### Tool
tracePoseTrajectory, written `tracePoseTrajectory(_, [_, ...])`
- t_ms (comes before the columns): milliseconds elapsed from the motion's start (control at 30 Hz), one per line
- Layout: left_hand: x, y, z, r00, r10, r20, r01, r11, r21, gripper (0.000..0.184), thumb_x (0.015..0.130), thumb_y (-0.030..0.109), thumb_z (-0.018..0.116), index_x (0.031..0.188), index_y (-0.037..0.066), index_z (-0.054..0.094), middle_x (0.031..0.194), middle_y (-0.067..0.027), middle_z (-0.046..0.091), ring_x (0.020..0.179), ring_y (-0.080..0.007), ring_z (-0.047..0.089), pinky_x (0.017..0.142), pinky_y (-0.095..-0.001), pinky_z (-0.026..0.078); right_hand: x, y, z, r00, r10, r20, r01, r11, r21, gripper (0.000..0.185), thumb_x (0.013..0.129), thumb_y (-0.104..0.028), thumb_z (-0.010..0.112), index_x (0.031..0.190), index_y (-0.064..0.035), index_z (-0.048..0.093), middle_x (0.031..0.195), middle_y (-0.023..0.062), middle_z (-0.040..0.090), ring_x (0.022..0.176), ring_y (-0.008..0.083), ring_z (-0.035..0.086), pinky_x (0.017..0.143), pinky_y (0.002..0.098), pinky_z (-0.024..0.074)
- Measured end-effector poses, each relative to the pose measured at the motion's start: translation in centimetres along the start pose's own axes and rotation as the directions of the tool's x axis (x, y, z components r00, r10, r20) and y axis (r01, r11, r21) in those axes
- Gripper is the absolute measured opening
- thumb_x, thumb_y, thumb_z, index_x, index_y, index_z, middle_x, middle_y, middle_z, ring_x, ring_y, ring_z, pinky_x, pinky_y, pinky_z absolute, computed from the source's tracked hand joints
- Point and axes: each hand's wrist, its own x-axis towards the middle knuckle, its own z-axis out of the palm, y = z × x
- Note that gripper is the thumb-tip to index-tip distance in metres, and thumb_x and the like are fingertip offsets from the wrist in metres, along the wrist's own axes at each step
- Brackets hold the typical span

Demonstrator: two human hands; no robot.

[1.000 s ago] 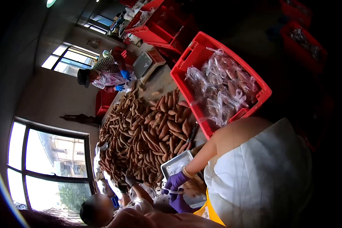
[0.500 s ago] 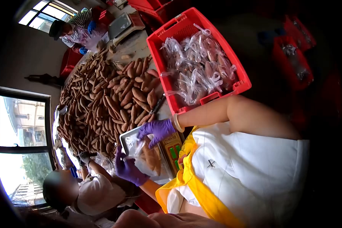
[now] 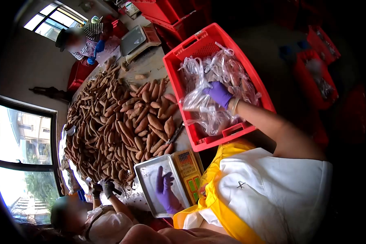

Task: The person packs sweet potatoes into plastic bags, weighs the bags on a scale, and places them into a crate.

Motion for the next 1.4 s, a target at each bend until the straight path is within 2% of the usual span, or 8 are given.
tracePoseTrajectory(300, [-1.3,-1.2,0.6,0.984,-0.149,-0.095,0.156,0.985,0.068,0.04,0.092,0.02,0.059,0.128,0.004,0.057,0.096,-0.0071,0.068,0.078,-0.0109,0.059,0.072,-0.0235,0.043,18.2,2.2,-0.4,0.91,0.068,-0.41,0.051,0.961,0.272,0.027,0.08,-0.021,0.066,0.094,0.0014,0.068,0.083,0.0082,0.07,0.072,0.0161,0.063,0.067,0.0329,0.0498])
tracePoseTrajectory(467, [-2.1,-1.7,1.3,0.968,-0.214,-0.133,0.221,0.974,0.04,0.038,0.093,0.012,0.056,0.129,0.0,0.055,0.093,-0.0057,0.067,0.078,-0.01,0.055,0.074,-0.0249,0.043,25.5,6.8,6.5,0.981,0.149,-0.123,-0.055,0.824,0.564,0.032,0.083,-0.026,0.067,0.1,0.0004,0.065,0.08,0.0071,0.068,0.068,0.0162,0.062,0.063,0.0309,0.0482])
tracePoseTrajectory(500, [-2.3,-2.0,1.1,0.964,-0.22,-0.153,0.228,0.973,0.041,0.037,0.093,0.011,0.055,0.129,0.0,0.055,0.092,-0.0058,0.066,0.077,-0.0101,0.055,0.073,-0.0251,0.043,26.8,7.7,7.3,0.977,0.144,-0.154,-0.135,0.989,0.068,0.029,0.085,-0.027,0.065,0.1,-0.0018,0.064,0.078,0.0063,0.065,0.064,0.017,0.061,0.059,0.0302,0.0483])
tracePoseTrajectory(600, [-3.3,-1.9,1.1,0.94,-0.252,-0.23,0.27,0.961,0.051,0.036,0.094,0.009,0.053,0.129,0.001,0.056,0.092,-0.0061,0.066,0.076,-0.0096,0.055,0.072,-0.0237,0.043,23.9,10.1,9.0,0.905,0.197,0.378,-0.326,0.891,0.317,0.016,0.087,-0.023,0.059,0.085,-0.007,0.061,0.075,0.0035,0.063,0.061,0.0126,0.059,0.052,0.0246,0.0456])
tracePoseTrajectory(733, [-4.3,-4.0,0.5,0.912,-0.322,-0.255,0.313,0.947,-0.077,0.035,0.093,0.012,0.053,0.127,0.002,0.058,0.09,-0.0062,0.067,0.074,-0.0096,0.057,0.071,-0.0226,0.043,21.6,15.2,11.9,0.979,0.122,0.162,-0.177,0.907,0.383,0.021,0.082,-0.025,0.066,0.086,-0.0051,0.061,0.079,0.0056,0.065,0.065,0.0164,0.059,0.061,0.0291,0.0491])
tracePoseTrajectory(767, [-4.4,-4.5,0.5,0.905,-0.34,-0.257,0.319,0.94,-0.121,0.034,0.093,0.011,0.053,0.126,0.002,0.058,0.089,-0.0061,0.067,0.073,-0.0091,0.056,0.069,-0.0216,0.043,21.6,15.6,12.7,0.956,-0.147,-0.255,0.105,0.98,-0.171,0.037,0.077,-0.028,0.07,0.101,-0.0013,0.06,0.085,0.0104,0.066,0.073,0.0255,0.062,0.07,0.0356,0.051])
tracePoseTrajectory(1200, [-2.6,-3.0,4.5,0.913,-0.379,-0.151,0.376,0.925,-0.046,0.033,0.094,0.01,0.053,0.125,0.001,0.059,0.091,-0.0047,0.067,0.072,-0.0077,0.055,0.068,-0.0208,0.044,22.0,4.5,14.6,0.919,-0.336,-0.205,0.106,0.713,-0.693,0.079,0.084,-0.039,0.062,0.144,-0.003,0.025,0.14,0.0231,0.042,0.124,0.0356,0.047,0.102,0.0396,0.0398])
tracePoseTrajectory(1400, [-2.3,-4.1,3.1,0.884,-0.452,-0.118,0.46,0.887,0.044,0.034,0.094,0.012,0.054,0.126,0.003,0.059,0.094,-0.0042,0.066,0.076,-0.0083,0.055,0.071,-0.0215,0.044,28.0,6.0,10.7,0.992,0.07,-0.108,-0.077,0.995,-0.063,0.035,0.093,-0.037,0.044,0.105,-0.0112,0.065,0.104,0.0178,0.066,0.095,0.0349,0.064,0.079,0.0439,0.0493])
